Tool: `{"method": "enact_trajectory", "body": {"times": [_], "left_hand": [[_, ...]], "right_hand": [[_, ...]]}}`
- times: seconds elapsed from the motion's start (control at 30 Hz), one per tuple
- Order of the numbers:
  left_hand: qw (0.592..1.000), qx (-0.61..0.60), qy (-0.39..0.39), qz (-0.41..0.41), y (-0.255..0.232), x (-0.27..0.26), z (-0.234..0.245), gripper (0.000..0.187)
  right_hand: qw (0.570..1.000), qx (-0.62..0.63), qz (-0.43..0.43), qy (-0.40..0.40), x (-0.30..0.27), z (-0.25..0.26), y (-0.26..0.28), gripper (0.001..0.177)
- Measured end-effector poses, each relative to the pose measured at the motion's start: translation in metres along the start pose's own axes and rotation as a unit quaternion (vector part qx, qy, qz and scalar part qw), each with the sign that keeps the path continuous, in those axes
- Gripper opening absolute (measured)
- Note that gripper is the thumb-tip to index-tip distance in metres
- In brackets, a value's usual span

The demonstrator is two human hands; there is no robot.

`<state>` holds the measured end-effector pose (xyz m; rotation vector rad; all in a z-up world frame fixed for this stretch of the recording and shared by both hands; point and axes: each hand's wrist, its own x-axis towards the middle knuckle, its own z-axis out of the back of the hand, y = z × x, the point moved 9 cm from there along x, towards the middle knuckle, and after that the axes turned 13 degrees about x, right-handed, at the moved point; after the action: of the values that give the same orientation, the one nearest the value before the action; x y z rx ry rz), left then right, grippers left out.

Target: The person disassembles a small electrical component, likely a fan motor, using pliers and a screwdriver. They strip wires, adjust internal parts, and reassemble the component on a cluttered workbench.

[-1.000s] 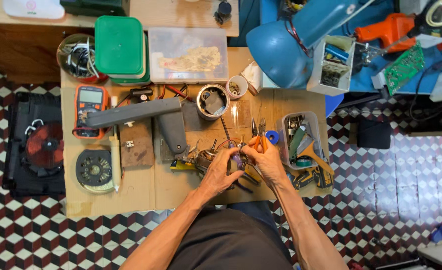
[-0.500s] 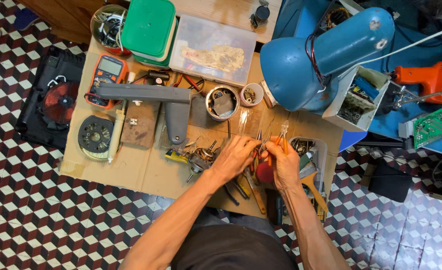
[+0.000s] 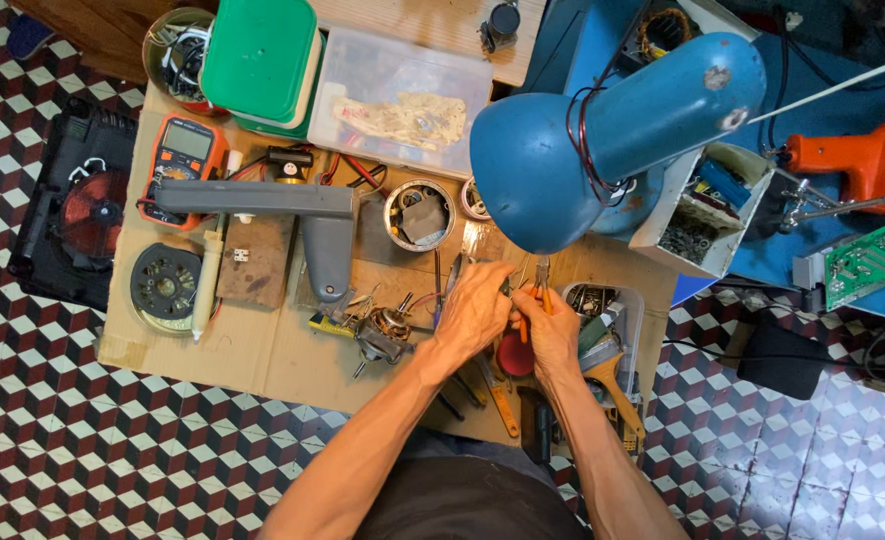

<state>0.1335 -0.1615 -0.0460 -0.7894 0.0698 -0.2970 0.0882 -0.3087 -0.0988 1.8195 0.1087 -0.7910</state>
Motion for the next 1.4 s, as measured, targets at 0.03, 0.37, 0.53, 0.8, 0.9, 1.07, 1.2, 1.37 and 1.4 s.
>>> {"method": "enact_trajectory", "body": {"times": [0.03,0.37,0.53,0.8,0.9,1.07,1.2,1.37,1.4], "left_hand": [[0.996,-0.068,0.007,0.058,0.007,-0.001,-0.005,0.035],[0.932,-0.241,0.126,0.239,0.036,-0.009,-0.087,0.035],[0.933,-0.313,0.072,0.162,0.036,-0.014,-0.106,0.037],[0.924,-0.208,0.069,0.312,0.024,-0.024,-0.080,0.026],[0.926,-0.188,0.081,0.317,0.017,-0.024,-0.070,0.026],[0.960,-0.179,-0.031,0.213,0.007,-0.013,-0.059,0.024],[0.945,-0.212,-0.011,0.250,0.014,-0.016,-0.077,0.026],[0.936,-0.224,-0.006,0.271,0.018,-0.017,-0.077,0.027],[0.936,-0.229,-0.004,0.268,0.019,-0.016,-0.076,0.027]], "right_hand": [[1.000,0.006,0.002,0.004,0.002,0.001,-0.001,0.013],[0.999,0.026,-0.045,0.015,0.022,0.035,-0.033,0.014],[0.994,0.065,-0.080,0.025,0.014,0.038,-0.027,0.018],[0.896,-0.443,0.000,-0.004,-0.029,0.064,0.041,0.043],[0.878,-0.478,0.010,-0.006,-0.036,0.073,0.051,0.037],[0.872,-0.487,0.046,-0.016,-0.004,0.086,0.053,0.030],[0.787,-0.616,0.012,-0.026,0.034,0.096,0.038,0.029],[0.775,-0.630,-0.041,-0.043,0.050,0.101,0.039,0.031],[0.769,-0.637,-0.027,-0.034,0.046,0.098,0.043,0.031]]}}
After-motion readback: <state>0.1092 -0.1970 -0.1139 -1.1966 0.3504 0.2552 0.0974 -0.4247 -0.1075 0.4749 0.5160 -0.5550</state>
